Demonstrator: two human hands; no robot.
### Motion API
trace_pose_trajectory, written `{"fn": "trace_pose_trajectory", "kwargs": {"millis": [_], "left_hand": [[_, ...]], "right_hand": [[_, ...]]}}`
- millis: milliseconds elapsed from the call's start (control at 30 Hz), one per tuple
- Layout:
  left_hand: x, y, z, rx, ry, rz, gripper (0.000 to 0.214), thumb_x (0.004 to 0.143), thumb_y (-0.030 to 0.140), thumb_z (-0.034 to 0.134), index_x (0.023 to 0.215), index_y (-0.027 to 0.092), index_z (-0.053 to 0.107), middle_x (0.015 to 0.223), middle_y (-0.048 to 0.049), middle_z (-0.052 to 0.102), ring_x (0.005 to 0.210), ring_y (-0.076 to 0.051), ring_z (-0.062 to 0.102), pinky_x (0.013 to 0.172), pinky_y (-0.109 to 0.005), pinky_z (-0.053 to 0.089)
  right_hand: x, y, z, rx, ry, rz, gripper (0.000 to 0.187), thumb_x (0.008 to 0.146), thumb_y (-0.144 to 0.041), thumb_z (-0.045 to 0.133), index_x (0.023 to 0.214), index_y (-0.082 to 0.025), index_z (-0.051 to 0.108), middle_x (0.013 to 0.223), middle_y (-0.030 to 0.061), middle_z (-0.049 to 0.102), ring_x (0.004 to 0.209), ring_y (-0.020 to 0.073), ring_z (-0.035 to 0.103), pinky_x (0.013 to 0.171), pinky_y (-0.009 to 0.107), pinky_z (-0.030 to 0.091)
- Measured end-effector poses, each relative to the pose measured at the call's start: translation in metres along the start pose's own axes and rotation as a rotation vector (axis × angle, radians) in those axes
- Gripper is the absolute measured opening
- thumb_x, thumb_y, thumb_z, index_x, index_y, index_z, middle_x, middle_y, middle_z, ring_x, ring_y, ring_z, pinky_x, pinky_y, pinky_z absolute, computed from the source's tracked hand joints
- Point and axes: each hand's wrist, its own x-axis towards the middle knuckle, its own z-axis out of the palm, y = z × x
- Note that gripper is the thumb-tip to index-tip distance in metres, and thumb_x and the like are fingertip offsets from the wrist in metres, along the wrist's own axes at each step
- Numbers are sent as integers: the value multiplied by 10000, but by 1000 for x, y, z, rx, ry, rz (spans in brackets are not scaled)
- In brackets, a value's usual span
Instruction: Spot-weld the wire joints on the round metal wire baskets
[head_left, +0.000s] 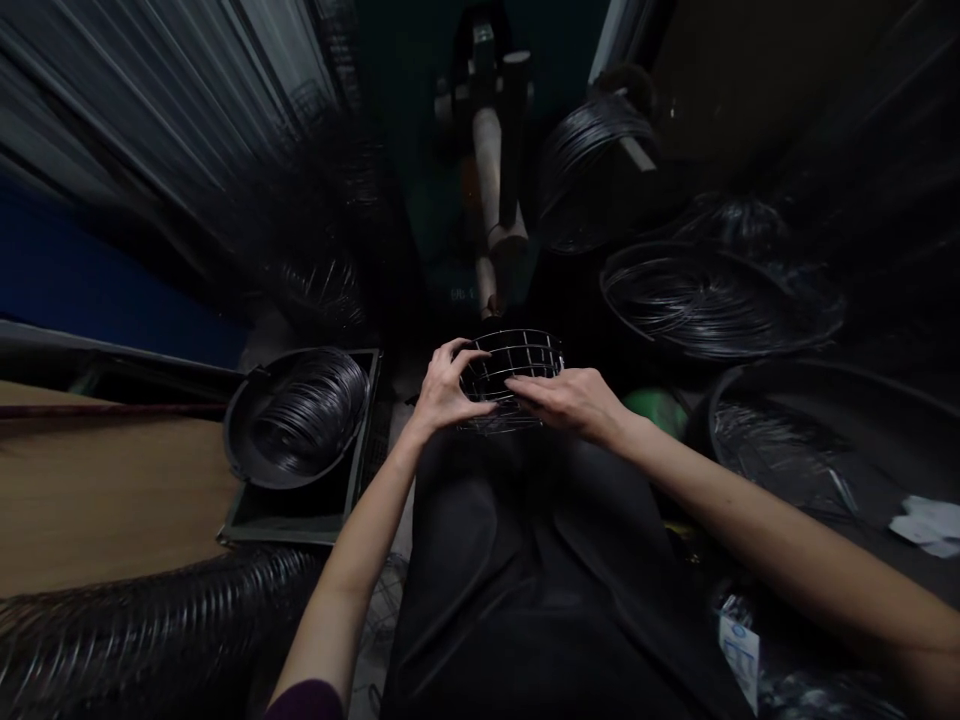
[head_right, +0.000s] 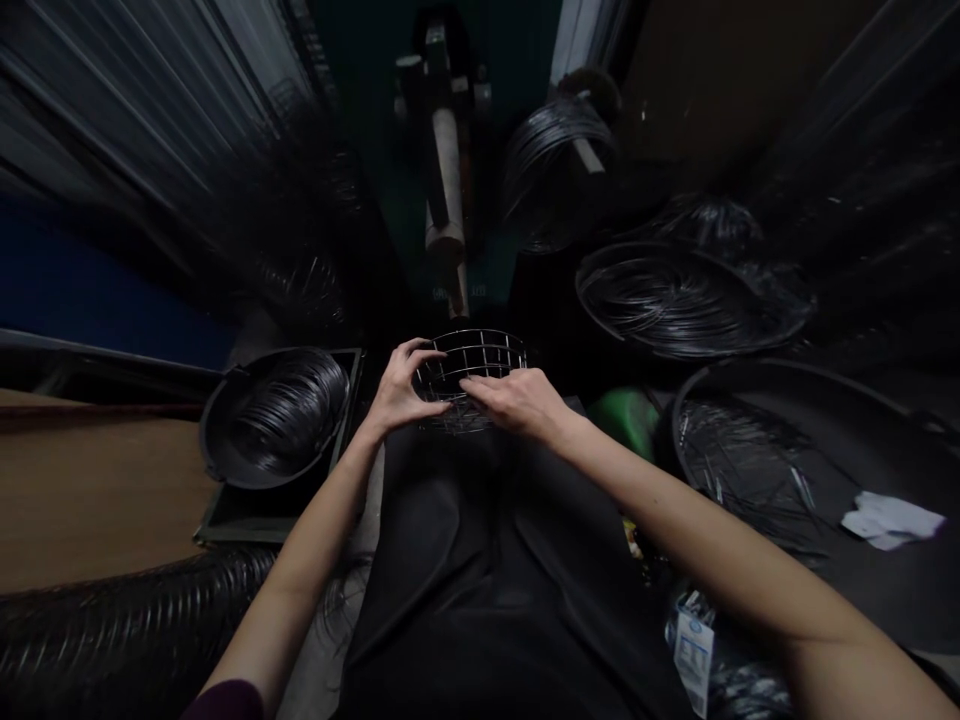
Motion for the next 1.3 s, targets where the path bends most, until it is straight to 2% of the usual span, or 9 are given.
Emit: {"fn": "trace_pose_trajectory", "kwargs": {"millis": [167, 500, 867, 1033, 1167, 1300], "left_hand": [[16, -1, -1, 24, 29, -1, 686, 585, 309, 888, 1214, 232, 625, 1362, -122, 493, 1315, -334, 479, 1122, -497, 429], [35, -10, -5, -15, 35, -8, 687, 586, 292, 880, 1219, 233, 621, 1369, -123, 486, 1320, -340, 471, 1130, -511, 420], [52, -16, -11, -19, 1, -16, 705, 584, 297, 875, 1238, 240, 618, 1349, -118, 493, 1297, -334, 488, 1115, -508, 430], [56, -19, -11, -84, 2, 35, 658, 565, 343, 887, 1153, 211, 624, 1238, -110, 571, 1215, -305, 552, 1068, -467, 469], [58, -17, -15, -150, 38, -26, 702, 548, 327, 881, 1161, 209, 559, 1146, -78, 624, 1097, -282, 607, 992, -447, 506], [68, -21, -15, -238, 32, -58, 775, 539, 315, 888, 1206, 225, 505, 1177, -78, 621, 1132, -287, 611, 1011, -451, 496]], "right_hand": [[13, 14, -2, -106, 34, -68, 328, 982, -248, 483, 1230, -253, 698, 1115, 9, 739, 687, 134, 693, 534, 244, 362], [33, 21, -8, -155, -19, -55, 378, 980, -228, 441, 1258, -269, 694, 1133, 3, 733, 656, 140, 683, 525, 269, 367], [44, 29, -2, -123, 1, 12, 353, 999, -316, 450, 1245, -280, 700, 1151, 7, 730, 685, 140, 679, 533, 273, 333], [43, 27, -1, -84, 9, 71, 360, 1018, -365, 425, 1230, -296, 707, 1128, 13, 740, 652, 129, 640, 536, 266, 283], [42, 25, 2, -67, 30, 123, 371, 1032, -365, 402, 1230, -288, 706, 1038, 20, 755, 648, 121, 612, 542, 265, 255], [51, 27, 7, -65, 75, 213, 341, 1021, -361, 430, 1147, -270, 734, 957, 23, 737, 638, 112, 587, 524, 264, 228]]}}
